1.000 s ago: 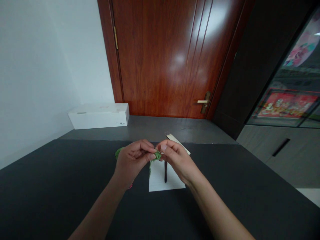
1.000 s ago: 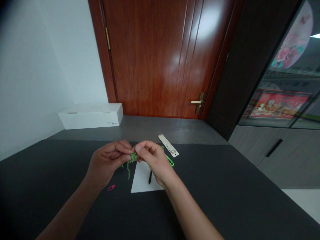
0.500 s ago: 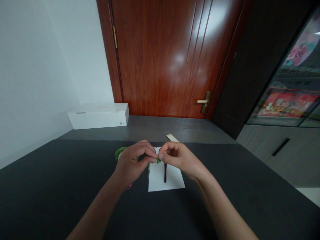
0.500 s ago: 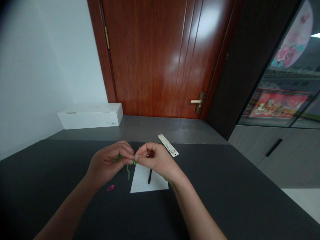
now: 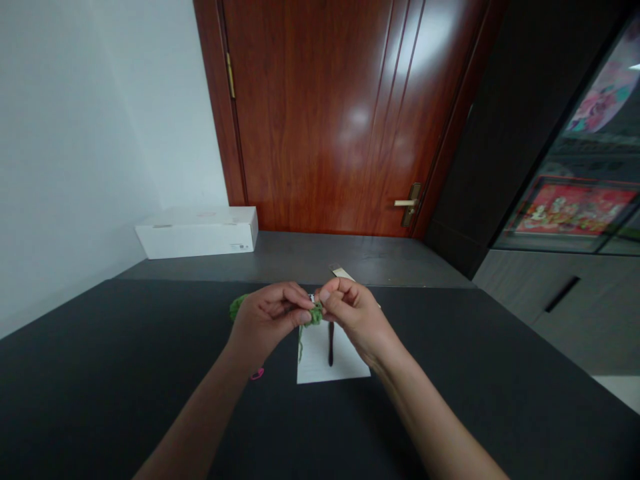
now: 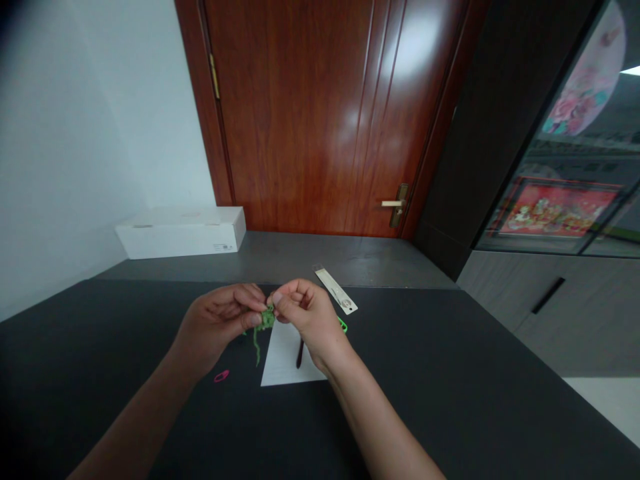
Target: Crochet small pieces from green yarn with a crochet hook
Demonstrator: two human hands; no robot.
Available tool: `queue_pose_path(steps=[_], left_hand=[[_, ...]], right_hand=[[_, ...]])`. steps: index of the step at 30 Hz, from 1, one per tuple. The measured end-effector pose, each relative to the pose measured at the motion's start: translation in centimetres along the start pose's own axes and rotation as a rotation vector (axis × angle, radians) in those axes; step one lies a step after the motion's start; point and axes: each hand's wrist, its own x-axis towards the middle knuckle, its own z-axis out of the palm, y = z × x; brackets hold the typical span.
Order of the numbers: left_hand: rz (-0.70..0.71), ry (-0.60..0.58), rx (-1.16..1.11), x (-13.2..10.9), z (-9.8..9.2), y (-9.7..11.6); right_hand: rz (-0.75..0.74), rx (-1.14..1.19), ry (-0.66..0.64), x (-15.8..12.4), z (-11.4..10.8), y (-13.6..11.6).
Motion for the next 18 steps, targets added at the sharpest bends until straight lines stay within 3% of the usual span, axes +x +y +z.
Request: queue_pose_path(steps=[8,18], left_hand=[[-0.159,0.164,-0.190,-0.24,0.76,-0.23],[-0.215,0.196,-0.332,-0.09,0.84,-0.49]], right_hand=[[-0.116,0.098,0.025,-0.20,0.94,0.17],[-0.314,-0.061,0.071,-0.40,1.13,0.65]])
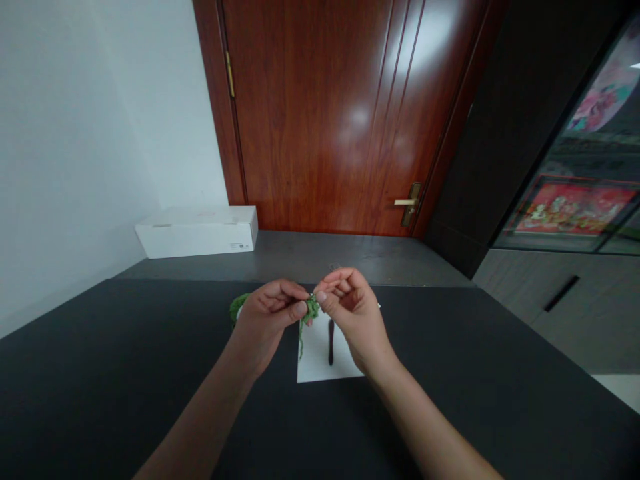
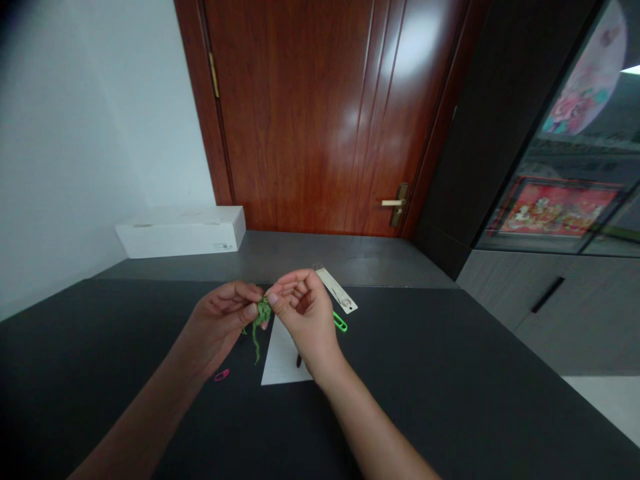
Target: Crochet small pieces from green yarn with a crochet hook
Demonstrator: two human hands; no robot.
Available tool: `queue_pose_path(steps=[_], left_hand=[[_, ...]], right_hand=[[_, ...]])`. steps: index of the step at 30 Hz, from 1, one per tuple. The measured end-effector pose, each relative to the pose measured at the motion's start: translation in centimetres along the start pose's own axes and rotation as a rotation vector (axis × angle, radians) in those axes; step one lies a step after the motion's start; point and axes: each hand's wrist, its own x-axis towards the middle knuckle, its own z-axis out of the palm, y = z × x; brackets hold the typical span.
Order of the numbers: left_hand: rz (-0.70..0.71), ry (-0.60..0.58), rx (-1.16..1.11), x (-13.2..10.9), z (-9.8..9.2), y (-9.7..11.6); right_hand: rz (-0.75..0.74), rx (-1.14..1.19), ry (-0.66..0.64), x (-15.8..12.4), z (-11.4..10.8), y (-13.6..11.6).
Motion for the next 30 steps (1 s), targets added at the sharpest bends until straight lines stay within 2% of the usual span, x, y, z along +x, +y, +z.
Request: queue_pose_path(steps=[5,9,17,24,30], left_hand=[[-0.044,-0.015,-0.003,-0.06,0.24,0.09],[-0.085,-0.029,0.000,-0.11,0.27,0.26],[-0.114,-0.030,-0.007,-0.25,0.20,0.25],[-0.171,-0.140,-0.103,-0.07,-0.08,-0.10],[-0.208,-0.155,-0.133,-0.03,-0.30,-0.33]], right_hand=[[-0.141,-0.227,0.081,-0.51,0.15,0.20],[-0.188,-0.327,0.099,-0.70,0.12,0.25],[-0.187,-0.401,0.106,-0.88,0.22,-0.06],[-0.178,-0.398,0.103,-0.93,0.39,-0.31],[-0.193,-0.436,0.128,-0.94,0.47,-0.26]])
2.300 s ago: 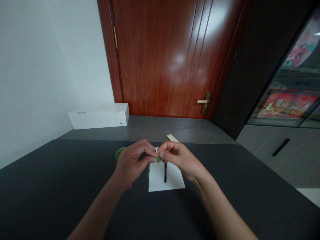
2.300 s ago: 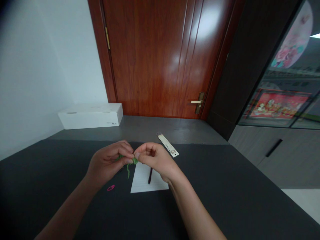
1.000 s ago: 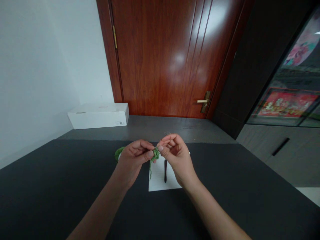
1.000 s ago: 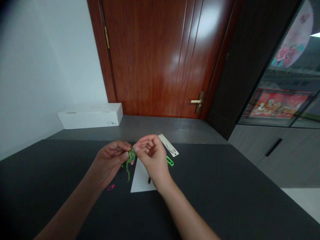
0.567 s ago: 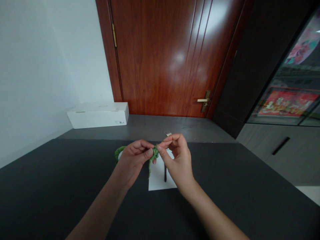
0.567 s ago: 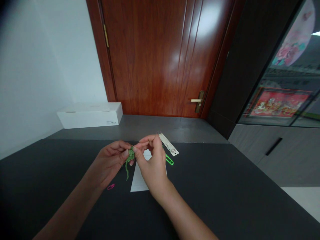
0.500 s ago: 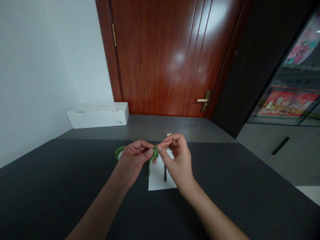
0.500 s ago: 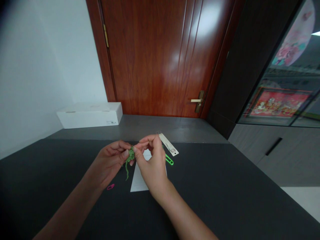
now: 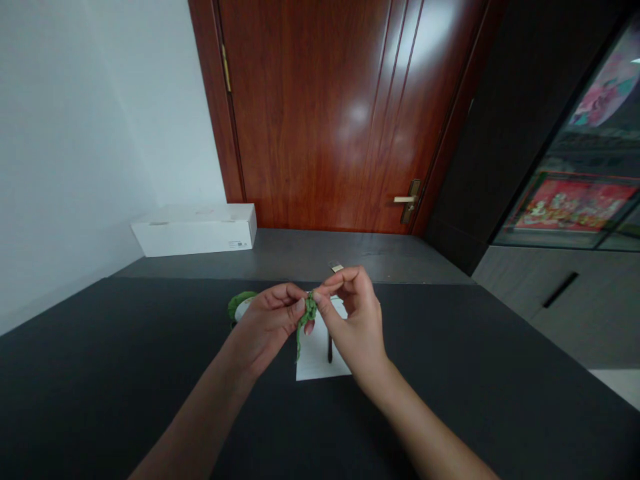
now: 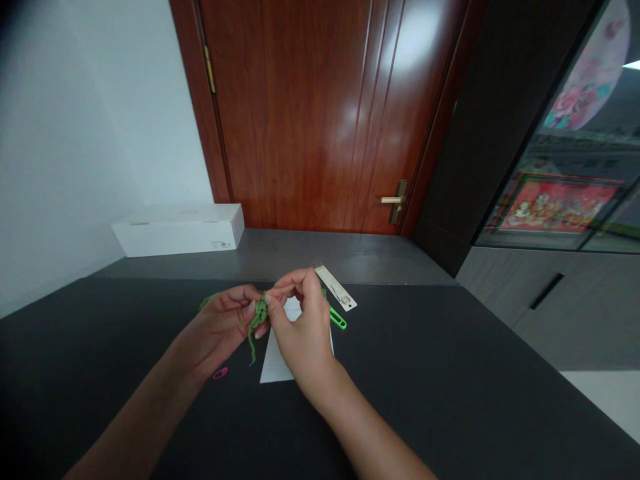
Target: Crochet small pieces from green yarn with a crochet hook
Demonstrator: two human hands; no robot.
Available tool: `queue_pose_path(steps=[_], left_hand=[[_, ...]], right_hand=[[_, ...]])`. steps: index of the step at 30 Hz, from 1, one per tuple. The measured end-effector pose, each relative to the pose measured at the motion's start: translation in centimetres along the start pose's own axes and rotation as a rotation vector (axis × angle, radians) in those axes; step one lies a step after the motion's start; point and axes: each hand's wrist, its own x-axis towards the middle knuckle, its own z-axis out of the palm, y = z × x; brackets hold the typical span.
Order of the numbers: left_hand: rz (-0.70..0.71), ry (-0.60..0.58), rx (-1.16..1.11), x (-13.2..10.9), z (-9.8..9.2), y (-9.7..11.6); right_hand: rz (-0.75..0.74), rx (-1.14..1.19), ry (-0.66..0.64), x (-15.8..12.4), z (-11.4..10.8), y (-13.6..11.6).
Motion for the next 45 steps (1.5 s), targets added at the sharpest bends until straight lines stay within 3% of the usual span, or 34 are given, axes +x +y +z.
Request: queue_pose_path(steps=[17,45], left_hand=[[-0.028,0.004,-0.032,0.04,0.06,0.07],[-0.013,0.009,0.015,0.03,0.14,0.29]], right_hand=[[-0.071,-0.184,0.046,-0.38,0.00,-0.46],[-0.125,-0.258,0.021,-0.32,-0.23,-0.63]])
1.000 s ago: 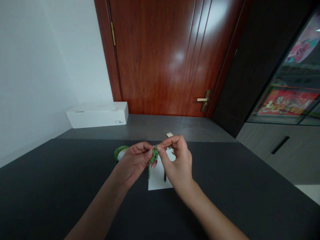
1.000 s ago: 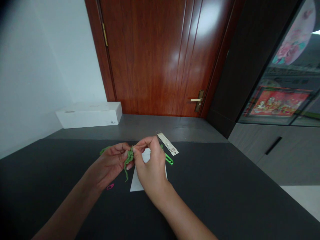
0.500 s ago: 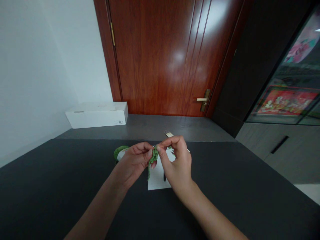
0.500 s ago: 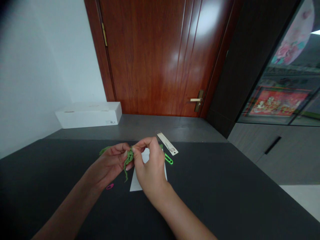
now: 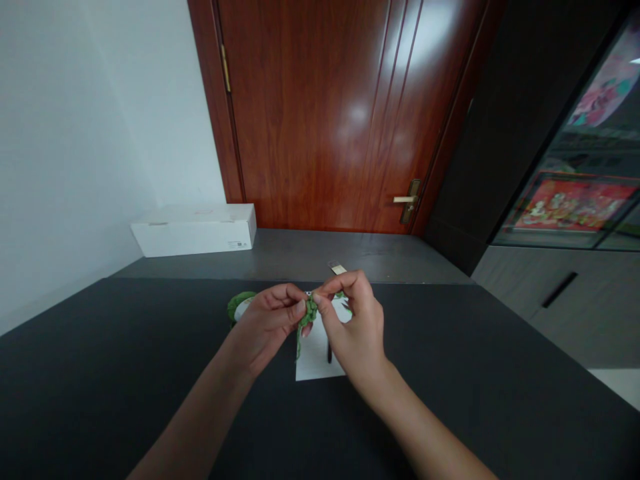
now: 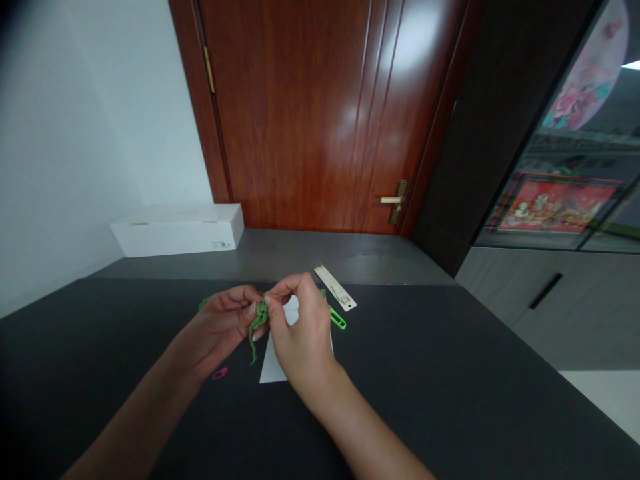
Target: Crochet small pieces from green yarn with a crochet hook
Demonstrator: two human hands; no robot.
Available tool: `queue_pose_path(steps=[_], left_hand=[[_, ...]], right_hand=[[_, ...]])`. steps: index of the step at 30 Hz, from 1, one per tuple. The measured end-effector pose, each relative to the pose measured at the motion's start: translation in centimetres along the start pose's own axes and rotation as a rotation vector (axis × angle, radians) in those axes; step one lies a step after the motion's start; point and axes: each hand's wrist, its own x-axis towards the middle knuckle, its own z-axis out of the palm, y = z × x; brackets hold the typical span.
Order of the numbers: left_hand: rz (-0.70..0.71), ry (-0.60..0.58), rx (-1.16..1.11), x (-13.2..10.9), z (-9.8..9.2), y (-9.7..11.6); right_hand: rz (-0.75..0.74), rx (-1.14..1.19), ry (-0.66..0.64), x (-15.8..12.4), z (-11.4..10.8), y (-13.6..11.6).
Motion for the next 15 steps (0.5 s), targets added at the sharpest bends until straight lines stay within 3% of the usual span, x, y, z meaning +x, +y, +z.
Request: queue_pose_path(steps=[8,15], left_hand=[[0.045,0.037,0.102,-0.16,0.26,0.49],[0.067,0.061,0.116,-0.08,0.04,0.29]], right_hand=[[0.048,0.090,-0.072,0.44,-0.34,0.37],[0.080,0.170,-0.055,0.39,-0.10,0.75]])
